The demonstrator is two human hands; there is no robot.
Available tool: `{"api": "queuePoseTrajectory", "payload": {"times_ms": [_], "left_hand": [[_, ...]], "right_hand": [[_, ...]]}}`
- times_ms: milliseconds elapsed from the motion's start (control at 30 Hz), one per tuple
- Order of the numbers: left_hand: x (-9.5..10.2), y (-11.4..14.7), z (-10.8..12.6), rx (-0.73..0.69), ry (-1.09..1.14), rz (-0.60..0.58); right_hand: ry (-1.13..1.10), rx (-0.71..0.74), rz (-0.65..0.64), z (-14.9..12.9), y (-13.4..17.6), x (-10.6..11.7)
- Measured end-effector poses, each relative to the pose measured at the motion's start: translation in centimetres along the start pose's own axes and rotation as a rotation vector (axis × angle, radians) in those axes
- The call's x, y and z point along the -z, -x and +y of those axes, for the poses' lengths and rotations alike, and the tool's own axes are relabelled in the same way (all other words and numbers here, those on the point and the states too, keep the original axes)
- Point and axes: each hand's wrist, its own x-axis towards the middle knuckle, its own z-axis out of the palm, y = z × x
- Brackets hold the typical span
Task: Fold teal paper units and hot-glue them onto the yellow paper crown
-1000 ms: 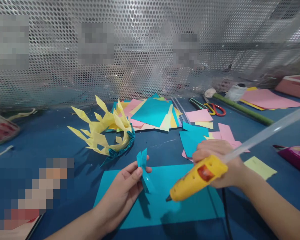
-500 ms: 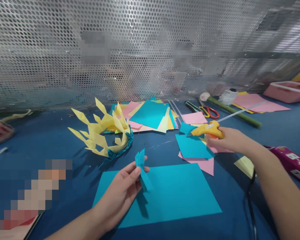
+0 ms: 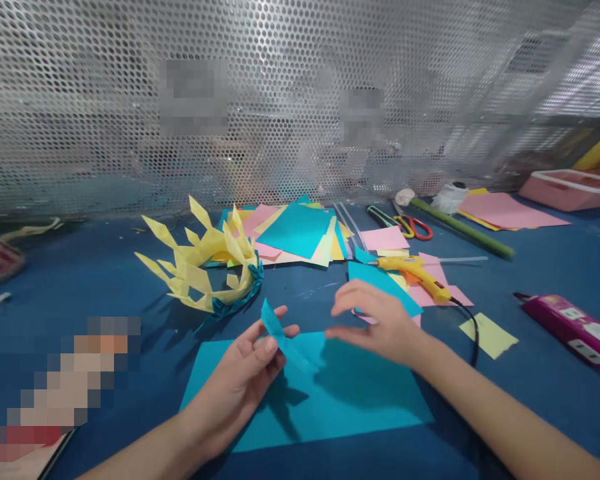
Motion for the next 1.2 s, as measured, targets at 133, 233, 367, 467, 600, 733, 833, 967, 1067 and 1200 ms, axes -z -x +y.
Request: {"api": "queuePoseTrajectory", "payload": {"times_ms": [133, 233, 367, 467, 600, 733, 833, 967, 1067, 1200], "left_hand": [[0.2, -0.1, -0.2, -0.02, -0.029, -0.049], [0.3, -0.2, -0.4, -0.013, -0.05, -0.097], [0.3, -0.3, -0.5, -0.004, -0.044, -0.14], [0.3, -0.2, -0.4, -0.007, -0.036, -0.134], [0.0, -0.2, -0.3, -0.006, -0.043, -0.117], [-0.3, -0.3, -0.1, -0.014, -0.064, -0.082], [-0.3, -0.5, -0.2, -0.04, -0.097, -0.055], [-0.1, -0.5, -0.6, -0.105, -0.176, -0.01], [0.1, -0.5, -0.9, -0.216, -0.273, 0.062], [0.3, -0.6, -0.6, -0.435, -0.483, 0.118]], "right_hand": [[-0.197, 0.026, 0.035, -2.7, 0.1, -2.4], [-0.262, 0.01, 0.069, -3.4, 0.3, -2.8], [-0.35, -0.013, 0.091, -3.9, 0.7, -3.2], [-0.433, -0.066, 0.083, -4.2, 0.9, -3.4], [-0.583, -0.263, 0.055, -4.6, 0.9, -3.6], [-0.803, -0.577, 0.025, -4.8, 0.6, -4.0], [-0.982, -0.743, 0.002, -4.7, 0.4, -4.3], [-1.188, -0.892, -0.037, -4.4, 0.1, -4.6], [-1.29, -0.973, -0.059, -4.1, 0.0, -4.7], [-1.379, -1.041, -0.077, -4.2, 0.1, -4.6]]}}
